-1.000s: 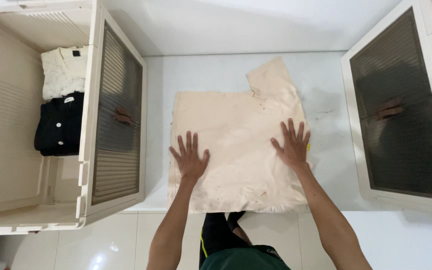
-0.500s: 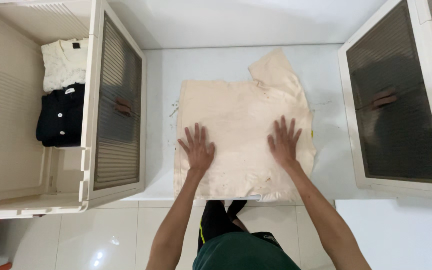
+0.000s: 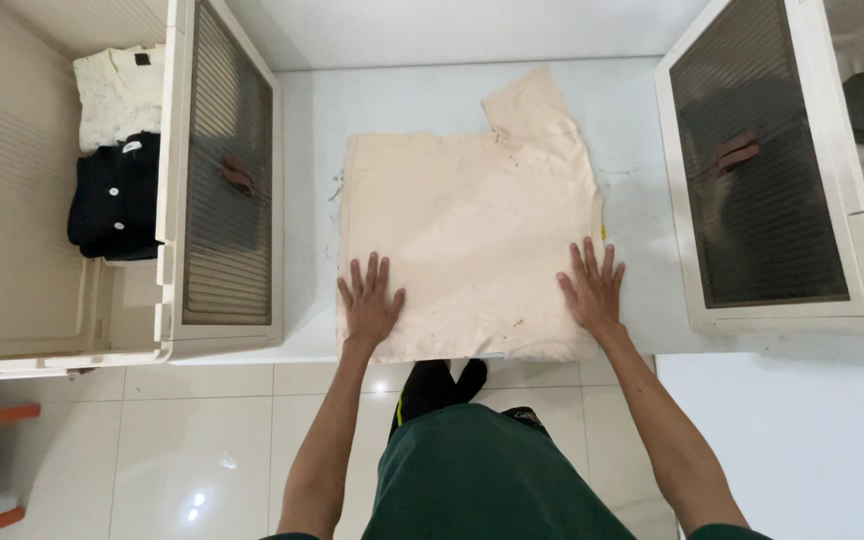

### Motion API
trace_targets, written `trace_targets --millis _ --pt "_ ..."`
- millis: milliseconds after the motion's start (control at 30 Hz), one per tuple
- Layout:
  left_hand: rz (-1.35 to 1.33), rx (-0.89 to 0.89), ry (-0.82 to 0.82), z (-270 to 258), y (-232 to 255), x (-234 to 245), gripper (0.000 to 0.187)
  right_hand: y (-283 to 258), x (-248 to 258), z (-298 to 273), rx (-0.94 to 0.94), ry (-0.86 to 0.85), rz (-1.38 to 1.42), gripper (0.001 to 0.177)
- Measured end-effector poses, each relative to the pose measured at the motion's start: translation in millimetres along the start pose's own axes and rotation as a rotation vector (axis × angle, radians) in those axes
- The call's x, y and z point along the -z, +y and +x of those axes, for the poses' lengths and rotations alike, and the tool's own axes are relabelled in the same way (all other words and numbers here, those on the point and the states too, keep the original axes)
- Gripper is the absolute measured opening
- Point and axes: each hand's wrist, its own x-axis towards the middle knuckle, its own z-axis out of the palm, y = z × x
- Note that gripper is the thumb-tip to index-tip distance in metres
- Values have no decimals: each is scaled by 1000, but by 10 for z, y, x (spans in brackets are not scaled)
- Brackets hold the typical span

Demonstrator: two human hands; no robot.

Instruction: The person picks up a light-colored shirt from a surface, spreads it flat, and performs a series of folds to collapse it into a rectangular shape. The person then places the folded shirt into a storage bin on top of other folded garments.

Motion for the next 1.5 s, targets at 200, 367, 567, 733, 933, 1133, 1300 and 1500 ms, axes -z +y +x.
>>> trace_targets --millis 200,367,567,733,933,1133,1300,1500 --pt "-24 211 -185 19 208 127 85 -218 -235 59 -109 80 -102 65" --pt "-70 81 -41 483 139 68 93 -356 -164 608 30 71 114 85" --pt "-20 94 -171 897 20 41 98 -541 128 1161 -194 -301 12 108" --pt "-43 178 -295 1016 149 201 105 -628 161 1356 -268 -383 23 115" --pt "0 190 -333 1240 164 324 103 -674 216 1566 -291 -377 56 118" --pt "2 178 -391 1567 82 398 102 -755 206 1831 -320 -386 34 119" --pt "-10 195 -395 1757 92 475 102 -794 194 2015 -329 -373 35 119" --pt "-53 174 -309 1785 47 428 100 -812 192 2082 -332 -372 9 120"
